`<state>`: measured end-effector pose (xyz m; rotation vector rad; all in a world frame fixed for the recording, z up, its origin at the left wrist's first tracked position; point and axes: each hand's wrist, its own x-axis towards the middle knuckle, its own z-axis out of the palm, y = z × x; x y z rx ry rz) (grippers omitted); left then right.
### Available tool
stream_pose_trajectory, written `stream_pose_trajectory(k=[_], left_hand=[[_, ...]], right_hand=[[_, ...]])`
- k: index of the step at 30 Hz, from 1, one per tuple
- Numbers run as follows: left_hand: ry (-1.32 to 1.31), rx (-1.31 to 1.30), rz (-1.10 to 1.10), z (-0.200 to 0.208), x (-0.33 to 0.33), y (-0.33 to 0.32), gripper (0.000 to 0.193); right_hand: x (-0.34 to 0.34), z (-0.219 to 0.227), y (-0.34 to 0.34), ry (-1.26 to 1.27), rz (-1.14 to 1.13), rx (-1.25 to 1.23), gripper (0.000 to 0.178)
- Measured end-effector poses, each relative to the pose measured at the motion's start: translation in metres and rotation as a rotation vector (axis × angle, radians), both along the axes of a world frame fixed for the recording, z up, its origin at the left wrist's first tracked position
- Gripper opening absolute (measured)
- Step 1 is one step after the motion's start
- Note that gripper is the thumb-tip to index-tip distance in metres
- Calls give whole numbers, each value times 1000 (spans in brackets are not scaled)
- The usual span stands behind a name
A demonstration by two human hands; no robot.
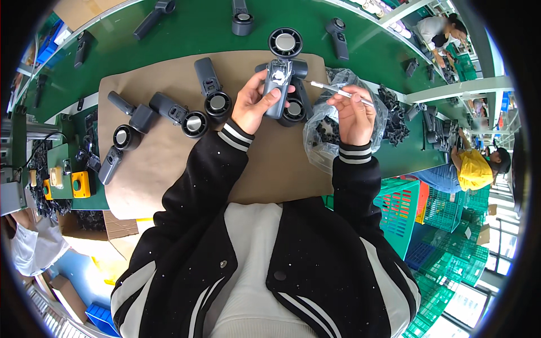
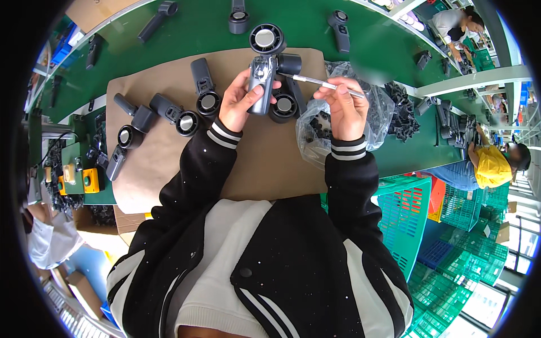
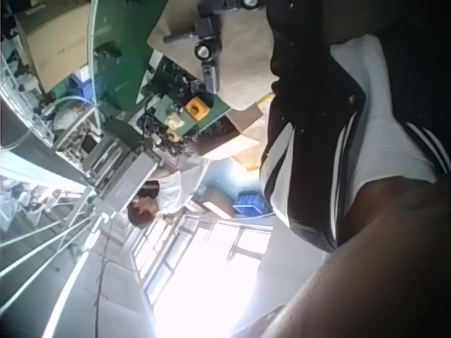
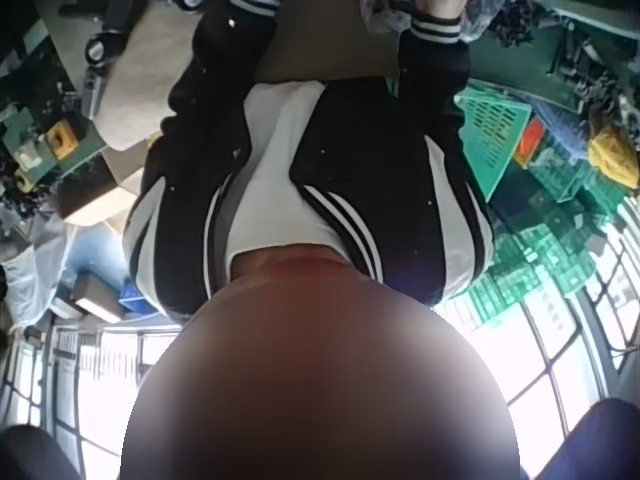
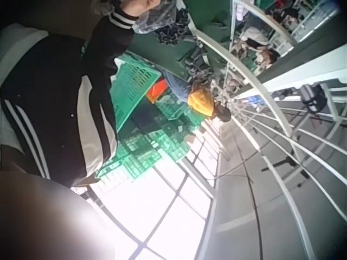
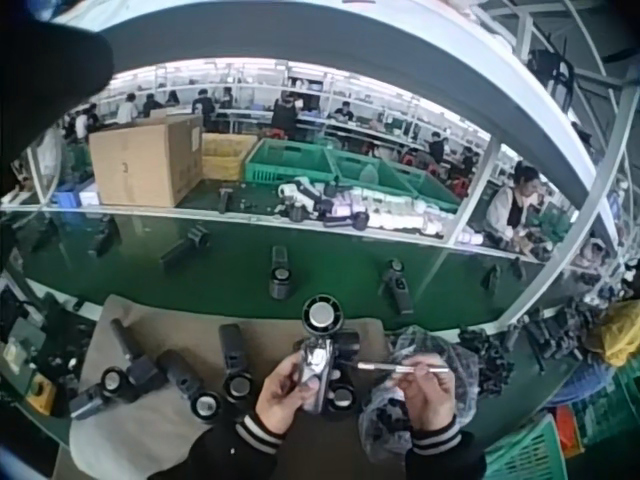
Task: Assembling small grey plastic mechanical components and pins at a factory workstation.
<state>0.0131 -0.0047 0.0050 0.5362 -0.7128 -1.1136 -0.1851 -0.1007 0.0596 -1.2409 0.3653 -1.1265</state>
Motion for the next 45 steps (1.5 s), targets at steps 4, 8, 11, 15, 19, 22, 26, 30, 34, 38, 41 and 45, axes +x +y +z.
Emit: stream_pose_trajectory(k=[4, 8, 11, 15, 19, 22, 26, 30, 34, 38, 41, 45], left_hand=[[12, -11, -4, 0, -1, -1, 46], [0, -17, -31, -1, -1, -1, 46], [-38, -8, -11, 2, -3, 1, 47], [-87, 12, -2, 6, -3, 4, 48], [-110, 39, -54, 6, 0, 6, 50], [-137, 33, -44, 7, 0, 7, 51], [-194, 22, -37, 7, 0, 7, 50], [-236, 12, -33, 8, 1, 7, 49], [-214, 20, -29, 9, 0, 7, 48], [-154, 55, -4, 9, -2, 8, 47], [-157, 51, -9, 8, -1, 8, 47], [-159, 48, -16, 8, 0, 9, 47]], right_hand=[[0, -6, -1, 39, 27, 23, 24], [-1, -10, -2, 30, 61, 27, 26], [1, -9, 0, 32, 54, 56, 26], [1, -7, 2, 38, 55, 79, 26], [-3, -6, 0, 63, 61, 59, 27], [-6, -6, -3, 60, 92, 71, 26], [-12, -7, -8, 85, 129, 77, 28], [-15, -9, -11, 113, 156, 77, 29], [-14, -10, -10, 125, 151, 78, 29], [-15, -9, -9, 82, 93, 88, 28], [-11, -9, -6, 77, 110, 105, 27], [-9, -10, -5, 83, 128, 119, 26]])
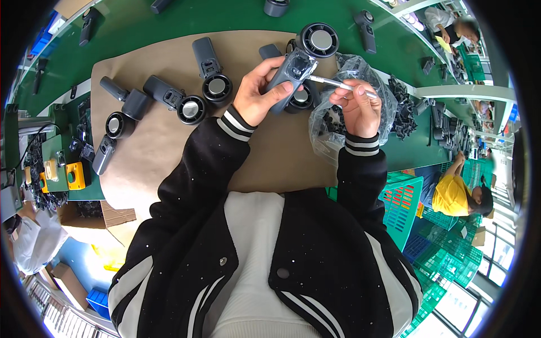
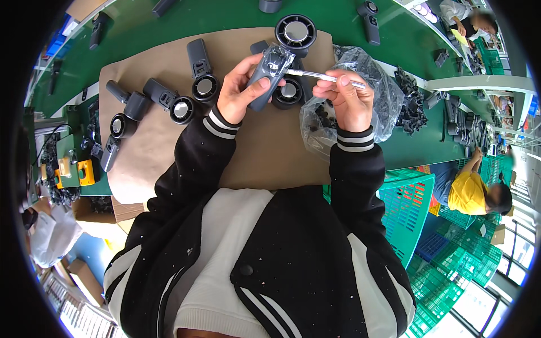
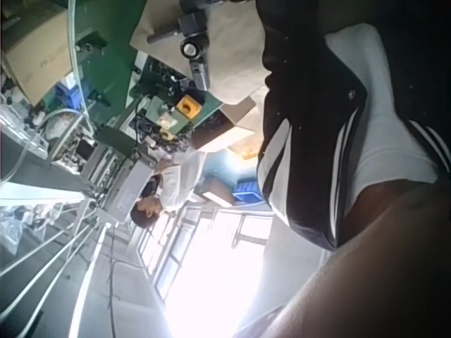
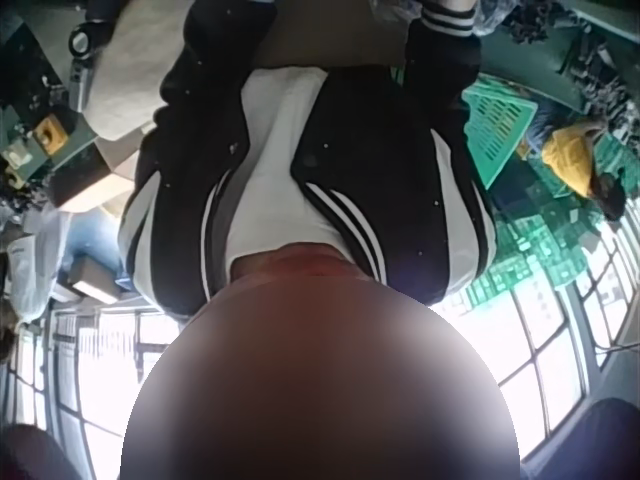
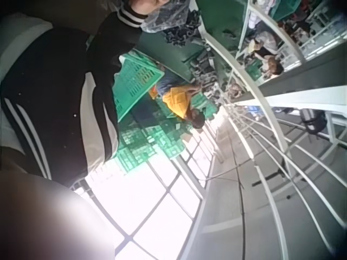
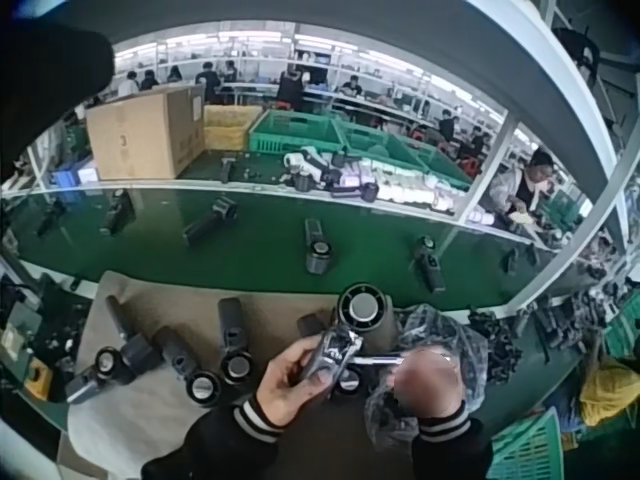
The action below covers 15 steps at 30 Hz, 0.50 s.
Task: Assembling small grey plastic mechanical components and pins at a factory workstation.
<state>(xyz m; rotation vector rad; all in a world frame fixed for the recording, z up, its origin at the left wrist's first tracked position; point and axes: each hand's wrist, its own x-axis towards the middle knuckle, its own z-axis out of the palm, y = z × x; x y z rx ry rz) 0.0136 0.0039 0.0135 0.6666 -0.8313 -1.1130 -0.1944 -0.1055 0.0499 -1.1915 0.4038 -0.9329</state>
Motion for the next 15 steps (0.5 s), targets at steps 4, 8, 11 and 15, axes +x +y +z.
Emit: stream_pose_trajectory(k=[4, 8, 11, 15], left_hand=[[-5, 0, -1, 0, 0, -1, 46], [-36, -10, -13, -2, 1, -2, 46], [-22, -13, 9, -1, -1, -2, 46], [15, -19, 20, -1, -1, -2, 46]], right_hand=[[-1, -1, 0, 31, 7, -15, 27], [-2, -1, -1, 40, 2, -17, 27], [-4, -1, -4, 0, -19, -23, 26], [-4, 0, -5, -35, -44, -30, 26]])
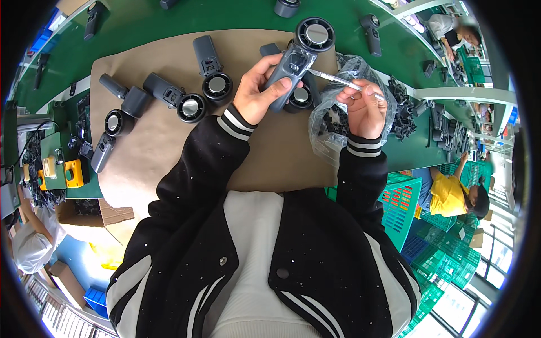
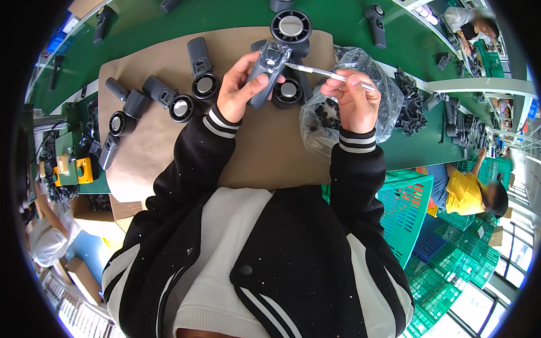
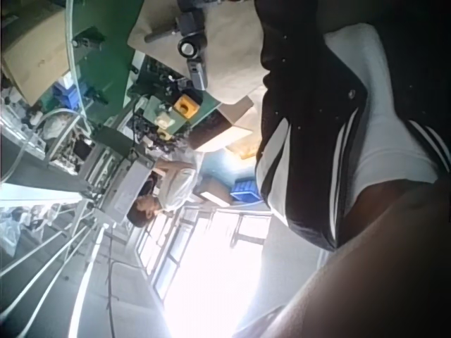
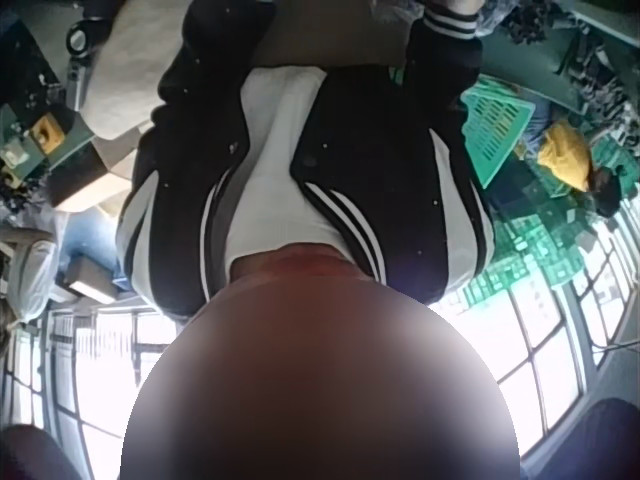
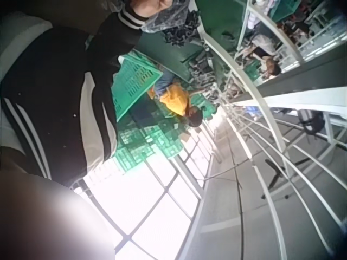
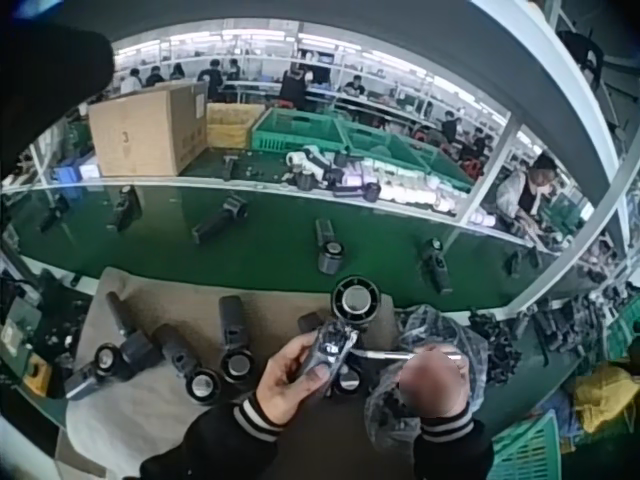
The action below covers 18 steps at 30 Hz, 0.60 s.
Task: Assembling small grey plastic mechanical components and pins at a factory workstation.
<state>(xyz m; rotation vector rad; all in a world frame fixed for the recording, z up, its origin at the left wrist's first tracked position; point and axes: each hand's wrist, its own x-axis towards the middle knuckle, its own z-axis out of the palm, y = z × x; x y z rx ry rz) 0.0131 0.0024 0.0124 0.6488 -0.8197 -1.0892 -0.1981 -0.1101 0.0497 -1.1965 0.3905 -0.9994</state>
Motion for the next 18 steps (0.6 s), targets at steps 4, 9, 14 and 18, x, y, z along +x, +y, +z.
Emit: stream_pose_trajectory(k=[4, 9, 14, 18], left_hand=[[63, -7, -32, -2, 3, -2, 45], [109, -26, -100, -7, 3, -3, 43], [249, -17, -164, -7, 4, -5, 44], [346, -24, -277, -10, 7, -5, 48]], right_hand=[[4, 3, 5, 14, -11, 0, 26], [7, 10, 12, 49, -72, -47, 26], [9, 25, 25, 52, -162, -125, 25], [24, 41, 48, 122, -229, -239, 15]])
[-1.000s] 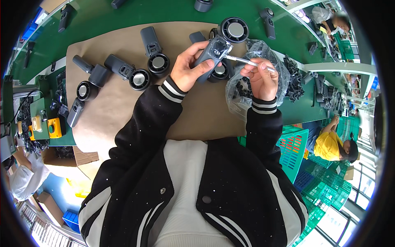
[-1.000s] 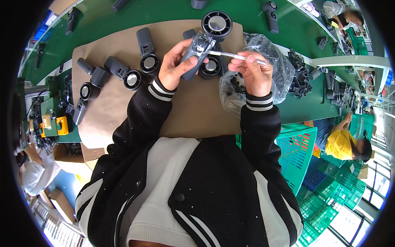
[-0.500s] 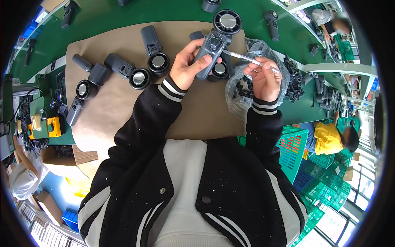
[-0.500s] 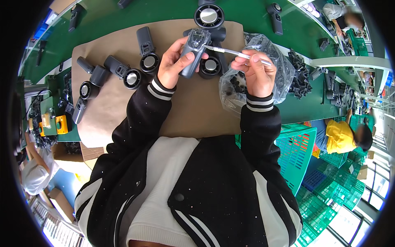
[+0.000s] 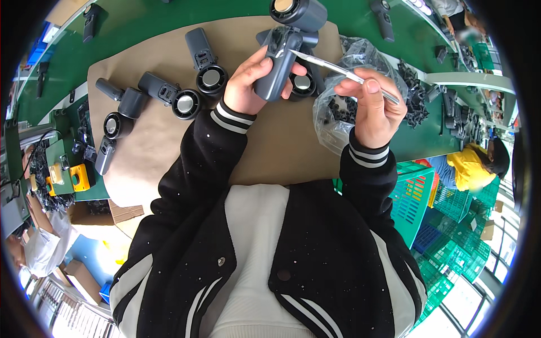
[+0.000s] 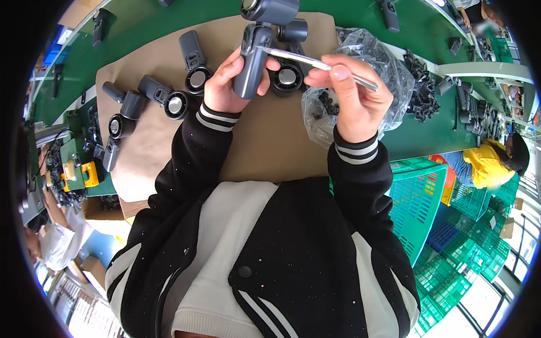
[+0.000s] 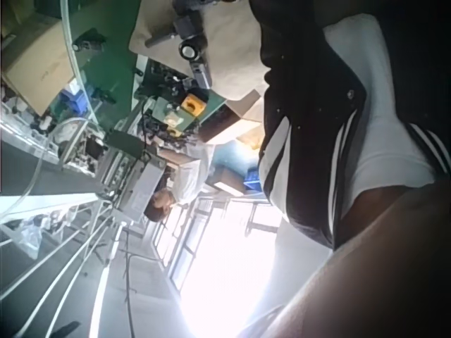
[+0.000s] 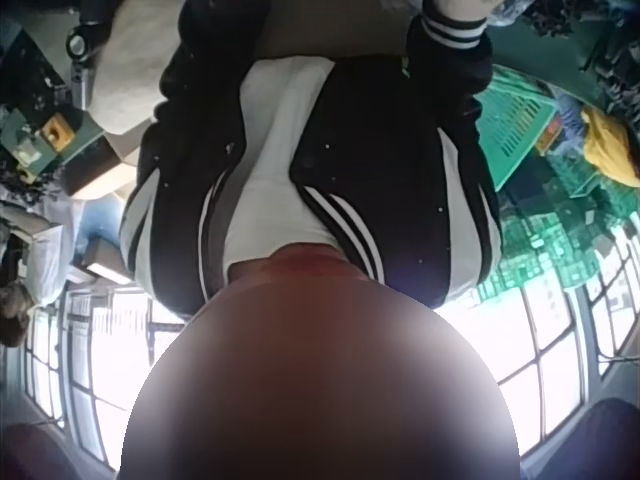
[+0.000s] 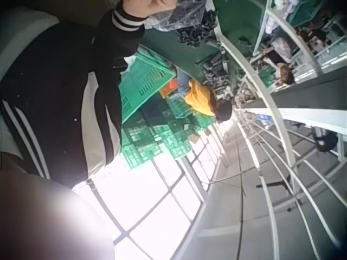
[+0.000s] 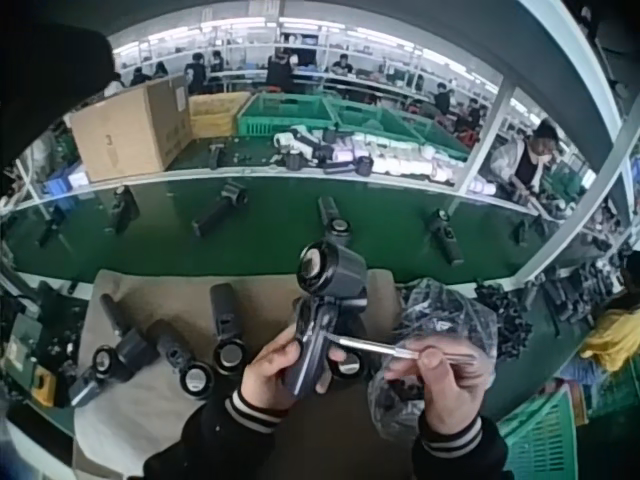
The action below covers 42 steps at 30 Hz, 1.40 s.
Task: Assembling small grey plastic mechanical components and pins at a factory workstation.
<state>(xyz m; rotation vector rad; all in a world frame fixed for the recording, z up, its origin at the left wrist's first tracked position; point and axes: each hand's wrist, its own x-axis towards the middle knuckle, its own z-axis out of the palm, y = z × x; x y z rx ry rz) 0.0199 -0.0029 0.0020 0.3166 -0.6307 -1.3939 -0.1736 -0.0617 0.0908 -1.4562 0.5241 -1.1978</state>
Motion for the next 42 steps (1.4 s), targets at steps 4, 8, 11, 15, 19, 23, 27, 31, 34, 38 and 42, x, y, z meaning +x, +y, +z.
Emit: stream_pose_trajectory(k=[4, 8, 11, 15, 19, 23, 27, 31, 34, 38, 42], left_hand=[[145, -39, -98, -11, 0, -3, 54], [260, -76, -180, -14, -1, -3, 58], [326, -104, -224, -14, -1, -3, 61], [297, -117, -218, -14, -1, -3, 64], [285, -112, -213, -14, -1, -2, 63], [252, -106, -198, -16, -1, -4, 63], [219, -80, -175, -13, -3, -4, 61], [201, -27, -136, -10, -4, -2, 58], [220, -13, -148, -14, -4, -3, 54], [170, 38, -103, -13, -8, -2, 52], [118, 66, -66, -12, -10, -1, 50]], right_hand=[[12, 4, 12, 32, -18, -175, 14], [13, 6, 19, 80, -45, -287, 14], [12, 6, 21, 114, -60, -342, 14], [11, 7, 22, 158, -40, -404, 14], [16, 7, 23, 128, -80, -415, 11], [18, 8, 23, 144, -83, -438, 9], [18, 12, 23, 198, -64, -471, 9], [17, 15, 23, 281, -30, -524, 12], [19, 14, 23, 272, -53, -512, 11], [21, 21, 27, 288, -78, -461, 6], [24, 29, 27, 318, -83, -402, 3]])
